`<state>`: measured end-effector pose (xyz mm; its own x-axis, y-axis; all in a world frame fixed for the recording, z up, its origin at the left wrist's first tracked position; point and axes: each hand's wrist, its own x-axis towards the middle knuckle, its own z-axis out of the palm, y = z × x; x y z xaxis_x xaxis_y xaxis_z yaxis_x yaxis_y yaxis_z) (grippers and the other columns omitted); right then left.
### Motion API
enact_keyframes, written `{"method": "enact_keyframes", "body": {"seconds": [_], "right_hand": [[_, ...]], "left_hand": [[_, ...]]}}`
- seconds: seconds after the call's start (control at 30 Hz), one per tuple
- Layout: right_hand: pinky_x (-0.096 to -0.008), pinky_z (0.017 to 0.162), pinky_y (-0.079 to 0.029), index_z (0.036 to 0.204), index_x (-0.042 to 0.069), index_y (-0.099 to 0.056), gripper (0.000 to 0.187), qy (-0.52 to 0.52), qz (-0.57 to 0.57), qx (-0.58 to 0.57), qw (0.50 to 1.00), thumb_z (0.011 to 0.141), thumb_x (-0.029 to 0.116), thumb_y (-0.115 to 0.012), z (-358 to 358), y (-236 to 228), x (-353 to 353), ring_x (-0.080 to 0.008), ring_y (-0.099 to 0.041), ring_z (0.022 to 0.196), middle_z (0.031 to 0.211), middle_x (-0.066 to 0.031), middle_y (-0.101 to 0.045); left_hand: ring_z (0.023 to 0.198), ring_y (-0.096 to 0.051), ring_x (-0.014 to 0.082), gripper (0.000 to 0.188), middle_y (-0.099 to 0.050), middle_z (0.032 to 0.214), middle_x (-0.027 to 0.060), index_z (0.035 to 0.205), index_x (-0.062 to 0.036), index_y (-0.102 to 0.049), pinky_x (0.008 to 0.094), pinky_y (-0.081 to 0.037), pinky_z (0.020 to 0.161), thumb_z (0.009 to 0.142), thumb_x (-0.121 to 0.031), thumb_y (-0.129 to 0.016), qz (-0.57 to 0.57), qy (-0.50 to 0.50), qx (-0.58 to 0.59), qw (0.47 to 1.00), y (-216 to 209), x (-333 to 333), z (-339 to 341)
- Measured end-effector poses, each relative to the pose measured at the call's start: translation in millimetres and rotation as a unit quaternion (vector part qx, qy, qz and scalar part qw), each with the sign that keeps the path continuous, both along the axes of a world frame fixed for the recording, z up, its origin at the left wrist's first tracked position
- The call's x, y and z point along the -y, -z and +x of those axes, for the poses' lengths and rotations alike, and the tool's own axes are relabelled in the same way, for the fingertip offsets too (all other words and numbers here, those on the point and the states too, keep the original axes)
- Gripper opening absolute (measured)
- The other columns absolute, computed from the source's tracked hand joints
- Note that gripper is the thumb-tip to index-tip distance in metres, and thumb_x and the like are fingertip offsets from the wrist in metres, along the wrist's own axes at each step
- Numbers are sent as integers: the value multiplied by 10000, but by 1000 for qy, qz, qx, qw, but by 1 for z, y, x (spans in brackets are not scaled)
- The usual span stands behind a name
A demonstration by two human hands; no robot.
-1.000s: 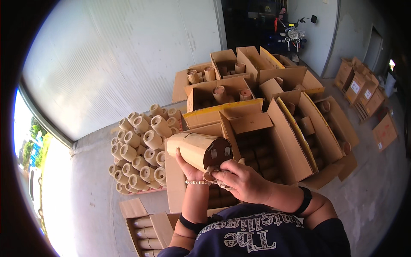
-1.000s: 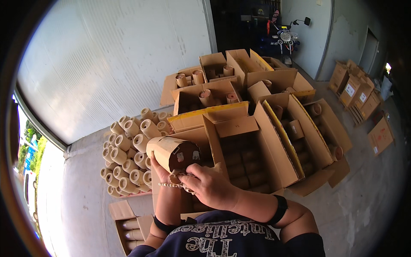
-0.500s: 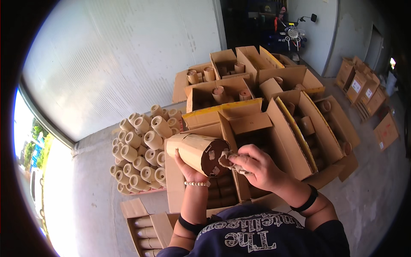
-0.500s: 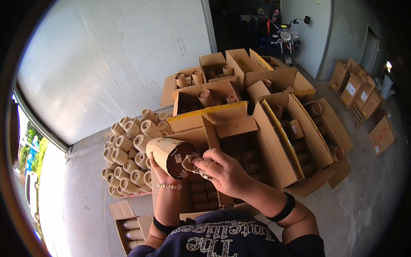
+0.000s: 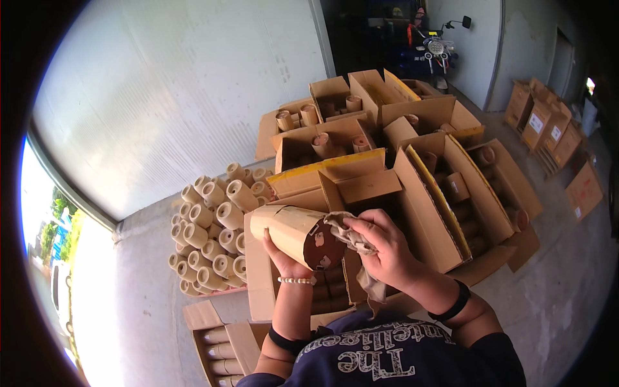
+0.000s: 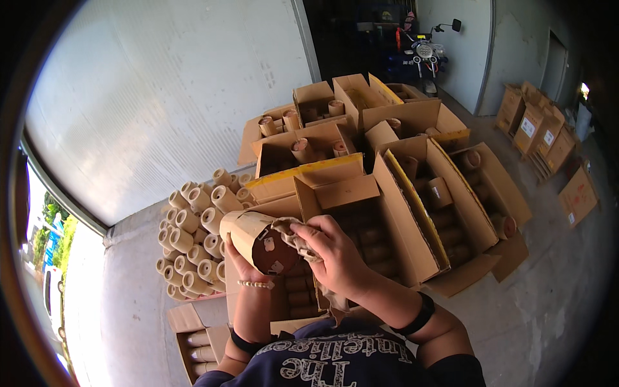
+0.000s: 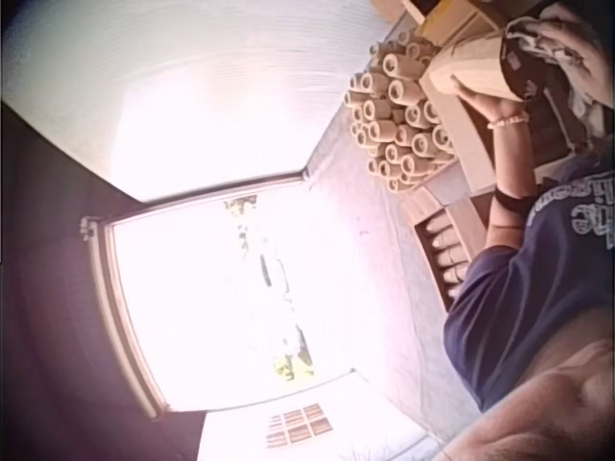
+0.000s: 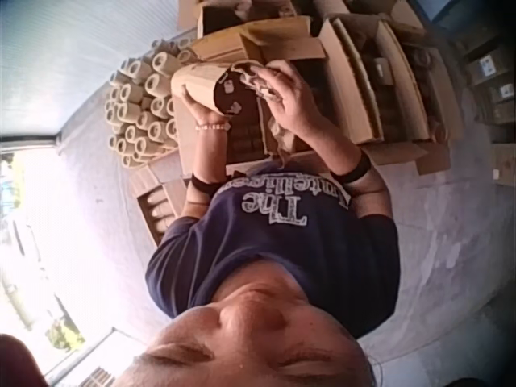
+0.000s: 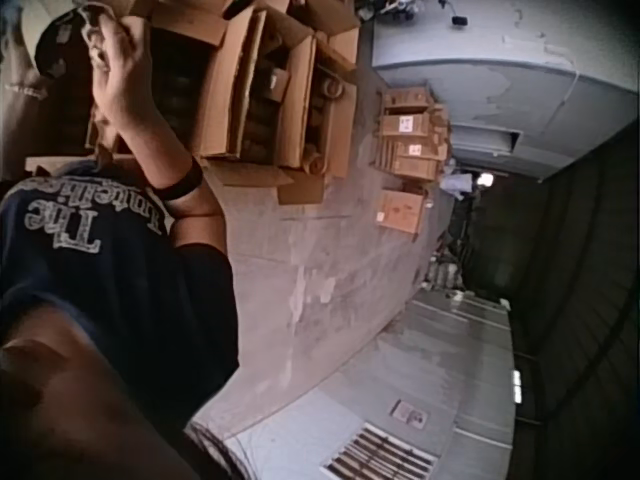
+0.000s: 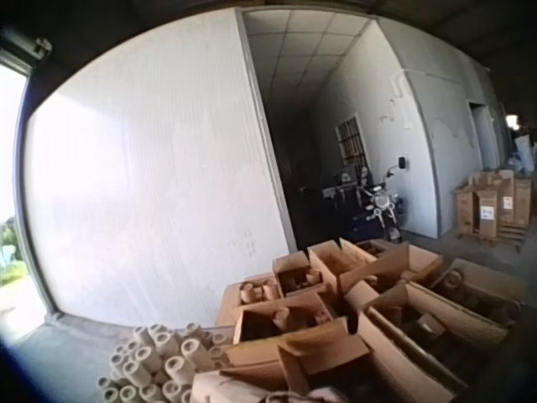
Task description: Packing wood-based products into cardboard boxes within a manufacturing environment.
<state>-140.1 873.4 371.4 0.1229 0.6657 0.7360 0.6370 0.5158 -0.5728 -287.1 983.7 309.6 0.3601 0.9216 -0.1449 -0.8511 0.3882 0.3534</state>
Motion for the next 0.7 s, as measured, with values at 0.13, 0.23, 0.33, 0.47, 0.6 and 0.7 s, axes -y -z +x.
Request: {"method": "enact_keyframes", "body": {"seconds": [0.13,0.23,0.33,0.47,0.6,0.7], "right_hand": [[-329,662,-459,1027,17,-519,419,-49,-19,82,995,618,-65,-553,2,19,13,-276,-519,777,911,-129,-454],[-316,637,-467,988,23,-557,360,-164,-106,89,977,635,-40,-589,8,55,46,-255,-538,747,877,-112,-472],[-293,641,-469,961,10,-563,327,-165,-162,23,973,641,-55,-581,32,67,78,-244,-550,754,880,-121,-485],[-254,682,-466,981,-20,-526,270,28,-157,-164,974,715,-55,-558,81,91,111,-186,-566,782,893,-115,-514],[-241,700,-451,1038,-5,-478,309,135,-199,-387,890,738,-41,-545,110,105,139,-132,-547,796,923,-84,-536],[-243,708,-440,1070,8,-455,328,163,-303,-398,851,753,-23,-531,120,94,153,-119,-530,822,937,-69,-539]], "left_hand": [[1027,-471,319,634,-485,1154,126,1195,-98,-409,466,-382,885,724,-512,-502,10,16,24,1000,5,7,9],[1025,-465,316,654,-477,1151,123,1195,-95,-400,460,-385,880,710,-517,-521,-8,-3,3,1000,0,15,13],[1013,-466,310,671,-474,1138,118,1188,-93,-398,452,-390,875,694,-523,-547,-9,-13,5,1000,0,16,11],[1017,-465,308,653,-476,1140,113,1186,-94,-402,449,-393,875,703,-508,-550,-12,-25,-22,999,5,13,14],[1041,-458,307,632,-468,1164,126,1197,-84,-391,449,-389,885,720,-470,-544,12,-26,-57,998,9,4,8],[1018,-476,299,586,-493,1132,120,1175,-86,-418,449,-400,872,730,-445,-544,15,7,-68,998,13,-2,-1]]}}
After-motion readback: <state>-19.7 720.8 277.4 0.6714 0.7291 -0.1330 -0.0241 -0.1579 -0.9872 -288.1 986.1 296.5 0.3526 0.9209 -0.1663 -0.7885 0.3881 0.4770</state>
